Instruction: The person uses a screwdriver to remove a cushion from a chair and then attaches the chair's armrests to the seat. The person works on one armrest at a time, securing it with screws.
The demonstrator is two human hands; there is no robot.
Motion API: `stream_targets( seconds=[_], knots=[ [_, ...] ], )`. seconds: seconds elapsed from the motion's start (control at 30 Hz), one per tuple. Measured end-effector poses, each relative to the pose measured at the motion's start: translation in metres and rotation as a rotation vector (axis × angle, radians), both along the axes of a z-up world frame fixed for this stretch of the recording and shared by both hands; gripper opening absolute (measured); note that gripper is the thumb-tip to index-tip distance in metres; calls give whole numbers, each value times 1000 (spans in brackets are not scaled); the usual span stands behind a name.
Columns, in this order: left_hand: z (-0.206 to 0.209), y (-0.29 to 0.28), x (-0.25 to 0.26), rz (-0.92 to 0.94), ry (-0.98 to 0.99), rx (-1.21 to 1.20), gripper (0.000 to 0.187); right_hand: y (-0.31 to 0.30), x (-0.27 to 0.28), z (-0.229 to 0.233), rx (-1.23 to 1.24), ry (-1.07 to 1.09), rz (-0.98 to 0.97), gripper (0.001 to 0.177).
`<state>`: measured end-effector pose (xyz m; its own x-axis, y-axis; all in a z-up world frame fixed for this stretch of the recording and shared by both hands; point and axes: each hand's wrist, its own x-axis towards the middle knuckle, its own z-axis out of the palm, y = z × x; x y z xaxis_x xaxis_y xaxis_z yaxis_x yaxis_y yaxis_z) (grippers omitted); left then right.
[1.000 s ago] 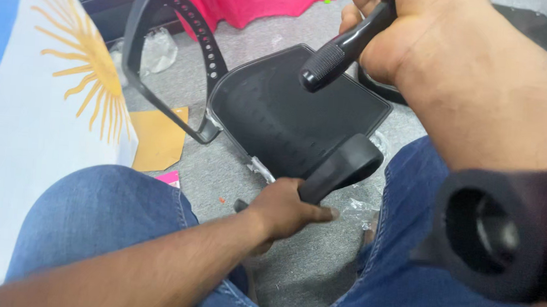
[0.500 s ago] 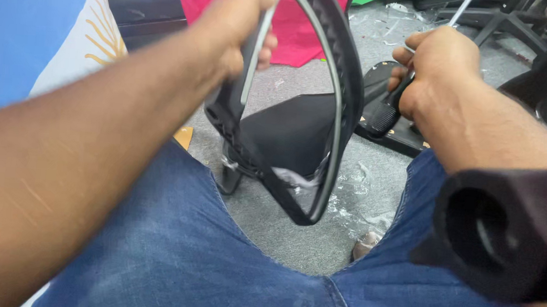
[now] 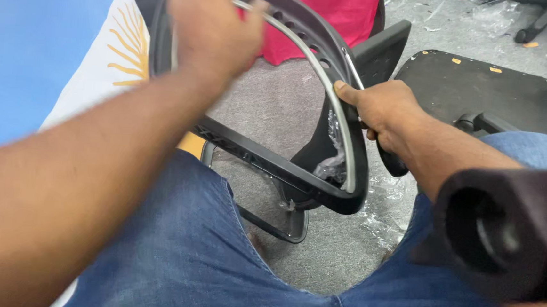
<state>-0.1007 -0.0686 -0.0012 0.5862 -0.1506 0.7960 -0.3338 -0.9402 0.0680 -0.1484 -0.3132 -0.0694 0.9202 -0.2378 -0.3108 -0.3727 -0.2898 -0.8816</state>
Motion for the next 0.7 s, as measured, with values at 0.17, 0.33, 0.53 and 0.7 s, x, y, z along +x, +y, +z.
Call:
stream_targets(
  seconds=[0.17, 0.33, 0.53, 0.7],
  knots=[
    [-61, -107, -69, -276, 1111, -1256, 67, 11, 15, -12, 488, -29, 1, 37],
    [-67, -91, -46, -211, 1122, -1396, 42, 5, 15, -7, 541, -7, 202, 44],
    [-66, -95, -48, -206, 1053, -1481, 30, 13, 3, 9, 515, -34, 259, 43],
    [-48, -73, -42, -333, 1274, -1504, 32, 1, -16, 29, 621, -161, 269, 44]
  ],
)
